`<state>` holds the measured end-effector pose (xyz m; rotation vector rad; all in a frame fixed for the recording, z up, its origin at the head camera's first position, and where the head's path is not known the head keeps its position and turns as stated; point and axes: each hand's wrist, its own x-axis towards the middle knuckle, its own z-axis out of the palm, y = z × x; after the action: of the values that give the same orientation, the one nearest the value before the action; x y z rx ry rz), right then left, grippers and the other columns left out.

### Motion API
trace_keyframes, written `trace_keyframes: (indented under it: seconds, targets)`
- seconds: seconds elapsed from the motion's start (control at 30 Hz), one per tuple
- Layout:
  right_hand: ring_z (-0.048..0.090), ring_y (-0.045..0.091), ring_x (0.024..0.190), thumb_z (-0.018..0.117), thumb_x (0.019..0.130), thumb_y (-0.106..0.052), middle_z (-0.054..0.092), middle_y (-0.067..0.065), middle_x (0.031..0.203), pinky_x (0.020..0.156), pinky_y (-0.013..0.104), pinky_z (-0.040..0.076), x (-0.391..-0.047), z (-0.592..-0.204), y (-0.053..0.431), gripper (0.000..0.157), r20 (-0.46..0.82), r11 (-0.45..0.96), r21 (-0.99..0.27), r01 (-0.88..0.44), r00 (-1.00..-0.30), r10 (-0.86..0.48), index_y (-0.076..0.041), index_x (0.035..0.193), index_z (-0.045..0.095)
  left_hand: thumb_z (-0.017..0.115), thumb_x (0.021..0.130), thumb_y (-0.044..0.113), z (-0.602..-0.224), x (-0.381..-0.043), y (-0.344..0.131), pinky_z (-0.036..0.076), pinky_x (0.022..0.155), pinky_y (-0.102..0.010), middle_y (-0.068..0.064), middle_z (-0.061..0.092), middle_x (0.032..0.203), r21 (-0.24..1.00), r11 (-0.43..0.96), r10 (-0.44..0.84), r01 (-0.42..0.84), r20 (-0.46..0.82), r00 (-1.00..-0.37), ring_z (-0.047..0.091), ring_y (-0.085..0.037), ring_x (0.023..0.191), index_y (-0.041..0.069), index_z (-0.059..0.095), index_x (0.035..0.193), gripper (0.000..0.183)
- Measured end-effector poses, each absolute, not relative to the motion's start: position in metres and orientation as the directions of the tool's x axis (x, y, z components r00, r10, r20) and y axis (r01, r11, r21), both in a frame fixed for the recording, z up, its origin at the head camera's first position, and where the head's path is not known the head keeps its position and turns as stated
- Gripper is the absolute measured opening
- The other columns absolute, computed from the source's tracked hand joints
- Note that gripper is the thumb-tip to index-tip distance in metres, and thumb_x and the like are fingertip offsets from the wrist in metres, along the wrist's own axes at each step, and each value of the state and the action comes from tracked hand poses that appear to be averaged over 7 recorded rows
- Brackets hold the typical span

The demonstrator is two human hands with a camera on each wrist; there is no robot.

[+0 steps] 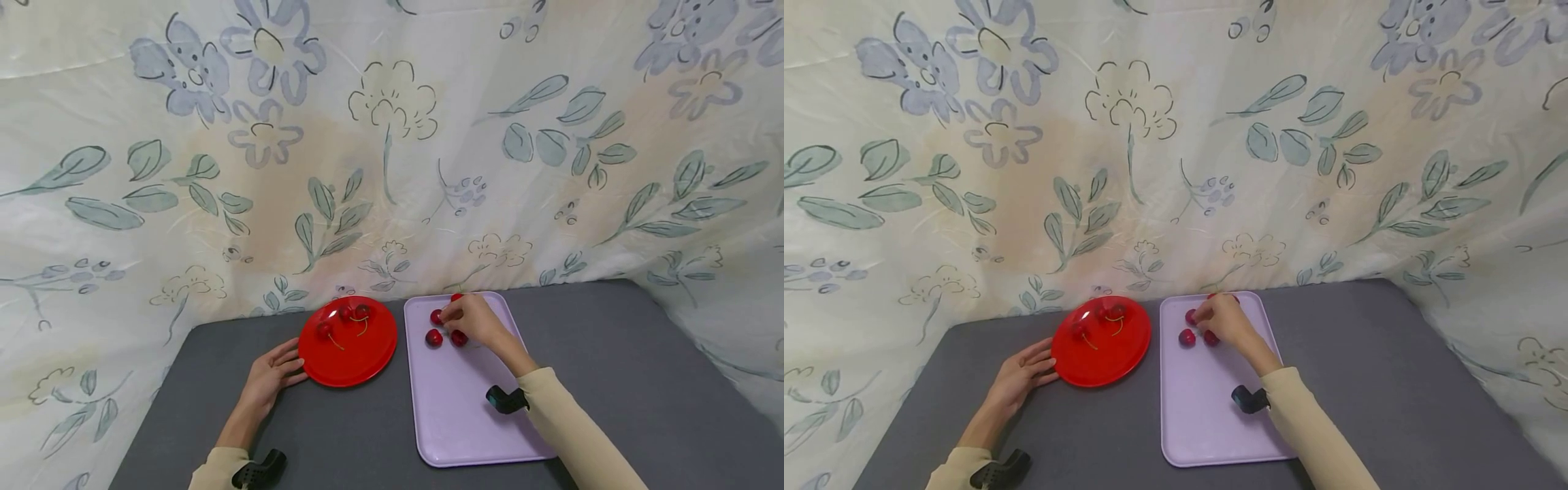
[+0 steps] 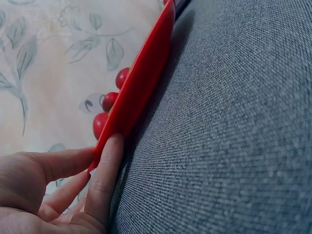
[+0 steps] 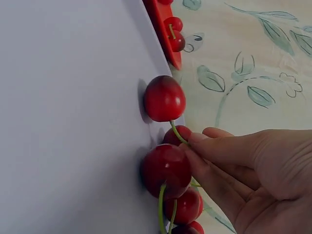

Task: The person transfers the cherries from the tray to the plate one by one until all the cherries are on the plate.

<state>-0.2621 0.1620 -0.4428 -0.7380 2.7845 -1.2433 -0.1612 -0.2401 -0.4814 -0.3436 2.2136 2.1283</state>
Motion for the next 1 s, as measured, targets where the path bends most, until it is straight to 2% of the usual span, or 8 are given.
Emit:
trace_keyframes:
  seconds: [0.53, 0.7, 1.0]
  targets:
    - [0.065, 0.016, 0.074, 0.075, 0.084, -0.002, 0.073, 0.012, 0.091, 0.062, 0.024, 0.056, -0.261, -0.441, 0.159, 0.010, 0.178, 0.511, -0.801, -0.311, -0.940, -0.293, 0.000, 0.093, 0.077, 0.055, 0.098, 0.000, -0.480, -0.162, -0.241, 0.058, 0.083, -0.035, -0.023, 0.054, 0.135, 0.979, 0.015, -0.121, -0.202, -0.199, -0.972, 0.068, -0.014, 0.096, 0.002, 0.039, 0.148, 0.053]
    - [0.070, 0.018, 0.079, 0.074, 0.085, -0.002, 0.074, 0.014, 0.091, 0.064, 0.021, 0.056, -0.260, -0.440, 0.151, 0.014, 0.170, 0.440, -0.861, -0.255, -0.959, -0.225, 0.002, 0.098, 0.076, 0.056, 0.097, 0.000, -0.479, -0.162, -0.241, 0.058, 0.083, -0.035, -0.021, 0.057, 0.131, 0.980, 0.018, -0.115, -0.197, -0.194, -0.974, 0.068, -0.014, 0.095, 0.000, 0.038, 0.148, 0.053]
    - [0.073, 0.022, 0.080, 0.073, 0.084, 0.003, 0.073, 0.019, 0.093, 0.071, 0.026, 0.060, -0.255, -0.445, 0.126, 0.017, 0.129, 0.273, -0.947, -0.169, -0.979, -0.158, 0.007, 0.100, 0.074, 0.057, 0.097, -0.001, -0.482, -0.163, -0.241, 0.059, 0.082, -0.035, -0.021, 0.057, 0.132, 0.981, 0.012, -0.124, -0.196, -0.193, -0.973, 0.068, -0.015, 0.096, 0.001, 0.040, 0.147, 0.053]
